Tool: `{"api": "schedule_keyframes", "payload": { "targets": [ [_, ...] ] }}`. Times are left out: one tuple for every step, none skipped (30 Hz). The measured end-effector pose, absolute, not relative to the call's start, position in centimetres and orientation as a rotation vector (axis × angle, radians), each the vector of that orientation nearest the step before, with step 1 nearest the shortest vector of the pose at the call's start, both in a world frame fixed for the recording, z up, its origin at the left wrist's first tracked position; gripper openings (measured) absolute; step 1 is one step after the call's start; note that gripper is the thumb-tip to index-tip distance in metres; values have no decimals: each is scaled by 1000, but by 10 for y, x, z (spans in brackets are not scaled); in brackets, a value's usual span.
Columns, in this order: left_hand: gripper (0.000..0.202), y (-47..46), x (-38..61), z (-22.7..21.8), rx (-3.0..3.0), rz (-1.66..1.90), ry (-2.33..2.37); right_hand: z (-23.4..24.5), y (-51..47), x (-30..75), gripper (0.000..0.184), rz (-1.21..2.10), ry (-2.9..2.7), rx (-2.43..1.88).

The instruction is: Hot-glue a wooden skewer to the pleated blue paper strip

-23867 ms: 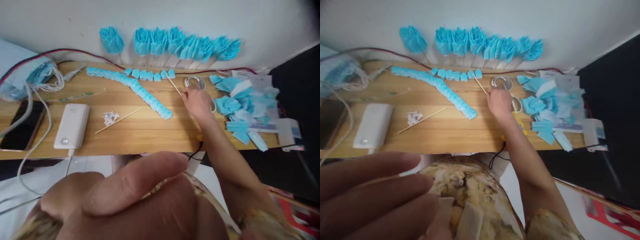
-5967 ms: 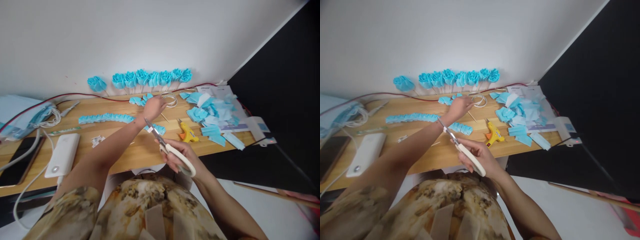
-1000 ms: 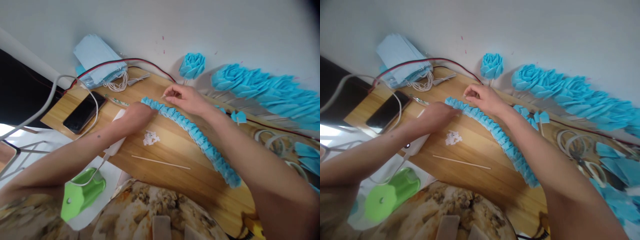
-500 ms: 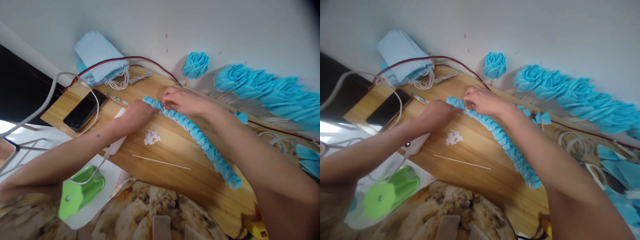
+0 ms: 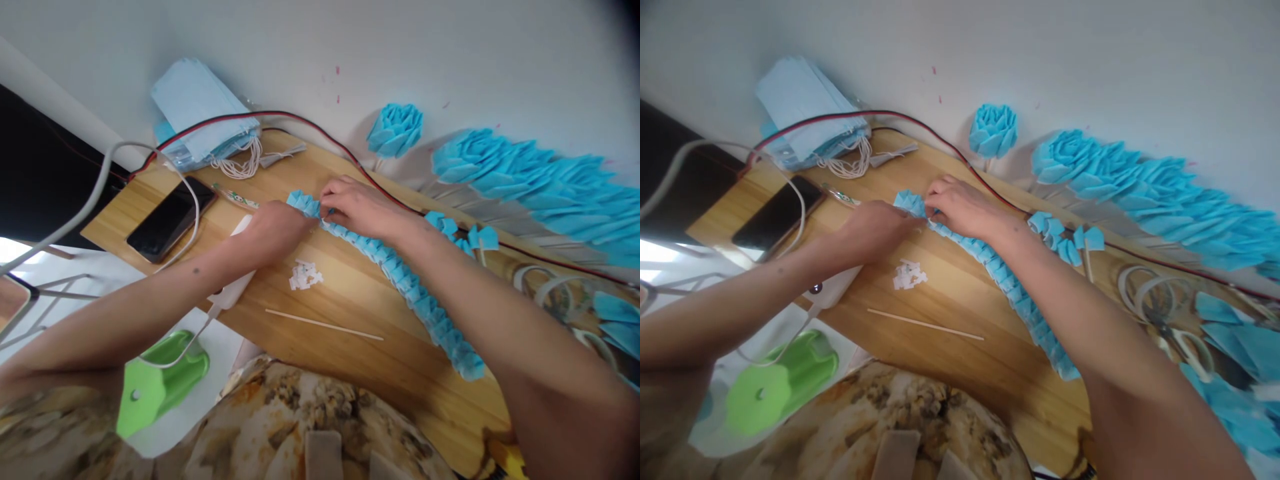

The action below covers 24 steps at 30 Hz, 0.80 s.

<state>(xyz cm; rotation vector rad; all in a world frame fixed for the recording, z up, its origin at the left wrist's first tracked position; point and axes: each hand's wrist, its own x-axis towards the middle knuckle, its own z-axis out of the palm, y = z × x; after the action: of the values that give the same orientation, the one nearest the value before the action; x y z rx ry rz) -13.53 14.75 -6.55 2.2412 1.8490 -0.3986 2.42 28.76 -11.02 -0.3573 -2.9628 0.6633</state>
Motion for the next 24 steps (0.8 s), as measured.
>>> {"api": "schedule_keyframes", "payload": {
  "targets": [
    [39,147,-135,-66,2241,-394,1849,-111,288,24,13,646,-2962,-348],
    [40,147,-135,-66,2246,-395,1848,-112,288,23,13,622,-2962,-334],
    [41,147,-136,-66,2254,-405,1846,-113,287,23,14,590,-2965,-321],
    [42,147,-136,-66,2269,-419,1839,-113,287,22,15,554,-2972,-311],
    [43,147,-136,-66,2283,-434,1833,-113,287,22,15,516,-2979,-310],
    [44,147,-137,-66,2297,-445,1829,-113,286,22,14,478,-2989,-315],
    [45,147,-138,-67,2309,-447,1827,-113,285,21,13,442,-3003,-323],
    [45,147,-139,-68,2319,-443,1824,-112,284,21,12,408,-3015,-334],
    [45,147,-140,-69,2328,-434,1822,-111,283,21,11,375,-3028,-344],
    [46,146,-141,-70,2337,-424,1819,-111,282,22,10,344,-3042,-348],
    [47,146,-141,-71,2343,-420,1820,-110,282,22,9,316,-3053,-350],
    [47,146,-142,-71,2349,-424,1818,-110,281,22,9,291,-3056,-356],
    [47,145,-142,-72,2355,-430,1817,-110,281,22,10,268,-3048,-366],
    [47,145,-142,-72,2359,-440,1812,-111,282,22,15,243,-3035,-376],
    [46,145,-142,-72,2363,-447,1809,-112,283,22,23,217,-3015,-387],
    [46,145,-142,-71,2361,-450,1807,-112,284,21,32,191,-2991,-398],
    [45,145,-141,-71,2354,-449,1809,-113,284,21,39,166,-2973,-404],
    [45,145,-140,-71,2341,-440,1817,-113,285,20,45,143,-2965,-406],
    [45,145,-139,-70,2324,-420,1832,-113,285,19,48,129,-2968,-401],
    [45,146,-138,-70,2306,-391,1847,-113,285,18,50,124,-2975,-400],
    [46,147,-137,-70,2296,-354,1858,-113,284,17,51,130,-2982,-407],
    [46,149,-136,-70,2290,-325,1865,-113,283,16,50,146,-2987,-420],
    [47,151,-135,-71,2288,-310,1868,-112,281,16,49,176,-2985,-441],
    [47,152,-133,-71,2281,-315,1870,-112,280,15,48,214,-2974,-465]
  ]
}}
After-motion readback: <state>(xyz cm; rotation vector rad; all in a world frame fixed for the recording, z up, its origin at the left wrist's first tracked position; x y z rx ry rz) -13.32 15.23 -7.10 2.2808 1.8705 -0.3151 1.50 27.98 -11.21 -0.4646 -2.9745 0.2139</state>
